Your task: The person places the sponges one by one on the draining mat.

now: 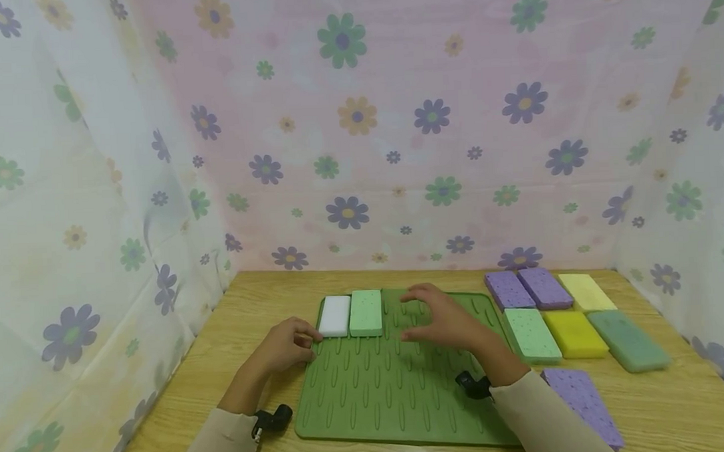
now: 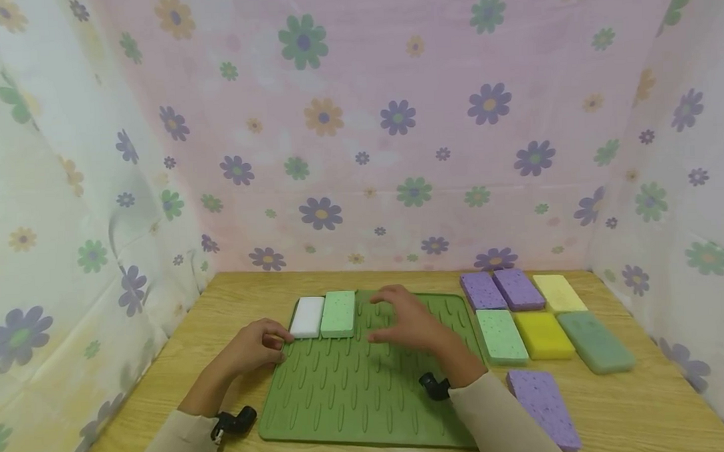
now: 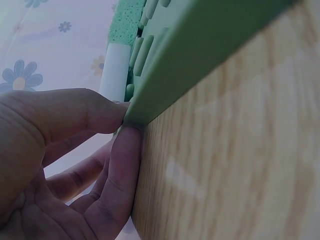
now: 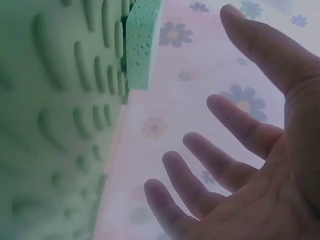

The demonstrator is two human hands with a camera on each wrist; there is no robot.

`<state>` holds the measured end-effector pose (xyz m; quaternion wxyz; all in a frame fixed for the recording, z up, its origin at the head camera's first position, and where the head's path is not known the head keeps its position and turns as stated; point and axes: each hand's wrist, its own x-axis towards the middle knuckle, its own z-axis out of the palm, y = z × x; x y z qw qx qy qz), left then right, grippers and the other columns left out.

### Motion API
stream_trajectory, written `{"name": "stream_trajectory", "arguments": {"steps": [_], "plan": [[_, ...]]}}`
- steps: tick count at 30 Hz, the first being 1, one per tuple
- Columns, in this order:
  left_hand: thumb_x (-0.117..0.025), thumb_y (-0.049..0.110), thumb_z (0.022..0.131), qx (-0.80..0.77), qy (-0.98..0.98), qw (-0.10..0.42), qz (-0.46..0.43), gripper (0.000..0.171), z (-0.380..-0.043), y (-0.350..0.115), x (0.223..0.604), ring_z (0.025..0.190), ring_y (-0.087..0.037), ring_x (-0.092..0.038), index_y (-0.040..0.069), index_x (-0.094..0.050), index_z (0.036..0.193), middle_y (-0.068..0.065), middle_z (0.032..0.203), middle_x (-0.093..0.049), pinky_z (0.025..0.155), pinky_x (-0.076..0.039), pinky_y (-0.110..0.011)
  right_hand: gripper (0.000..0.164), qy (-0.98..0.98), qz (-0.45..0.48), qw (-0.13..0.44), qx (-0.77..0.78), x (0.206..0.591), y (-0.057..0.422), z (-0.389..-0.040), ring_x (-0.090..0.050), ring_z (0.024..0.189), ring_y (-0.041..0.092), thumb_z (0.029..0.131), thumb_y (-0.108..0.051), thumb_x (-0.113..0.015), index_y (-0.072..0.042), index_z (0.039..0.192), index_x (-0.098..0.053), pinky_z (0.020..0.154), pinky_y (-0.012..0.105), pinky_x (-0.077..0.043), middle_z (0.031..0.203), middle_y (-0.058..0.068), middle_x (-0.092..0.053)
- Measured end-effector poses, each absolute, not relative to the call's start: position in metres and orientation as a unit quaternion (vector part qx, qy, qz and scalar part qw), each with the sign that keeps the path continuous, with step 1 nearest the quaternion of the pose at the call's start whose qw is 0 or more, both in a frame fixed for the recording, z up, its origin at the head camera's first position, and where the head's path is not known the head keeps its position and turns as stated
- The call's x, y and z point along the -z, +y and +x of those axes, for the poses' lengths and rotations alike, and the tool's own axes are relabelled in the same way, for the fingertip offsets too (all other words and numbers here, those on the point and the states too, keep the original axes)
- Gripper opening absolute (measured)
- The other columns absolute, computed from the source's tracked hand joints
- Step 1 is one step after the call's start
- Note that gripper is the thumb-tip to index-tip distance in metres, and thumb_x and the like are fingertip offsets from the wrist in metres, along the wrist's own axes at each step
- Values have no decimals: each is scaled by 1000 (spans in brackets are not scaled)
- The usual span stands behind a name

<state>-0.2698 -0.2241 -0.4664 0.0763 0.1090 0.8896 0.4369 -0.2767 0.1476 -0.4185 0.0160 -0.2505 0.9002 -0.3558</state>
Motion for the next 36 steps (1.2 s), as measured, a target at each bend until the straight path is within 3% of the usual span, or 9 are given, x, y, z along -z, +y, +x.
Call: {"name": "stream_trajectory", "arguments": {"steps": [11,23,36], "plan": [[-81,-1,84,-439,888,80,110,24,-269,-223,465,103,-22,-65,12,-78,104,-10,129,-60,72,-60,-34,75,910,-260,33,322,416,193,-256,-36,147,48,81,-47,-87,-20,144,-57,106,67,-45,164,14,-35],[-80,-3,85,-442,887,82,107,24,-269,-223,464,100,-21,-64,11,-77,104,-11,130,-59,70,-60,-34,72,915,-262,11,307,422,238,-244,-44,143,46,78,-43,-90,-25,141,-60,99,61,-53,160,11,-43],[-82,-1,84,-425,895,72,113,25,-269,-225,465,104,-22,-67,14,-78,103,-10,132,-60,79,-60,-36,70,915,-251,-9,315,423,280,-228,-52,136,43,80,-49,-87,-27,140,-59,98,64,-52,147,7,-58]]}}
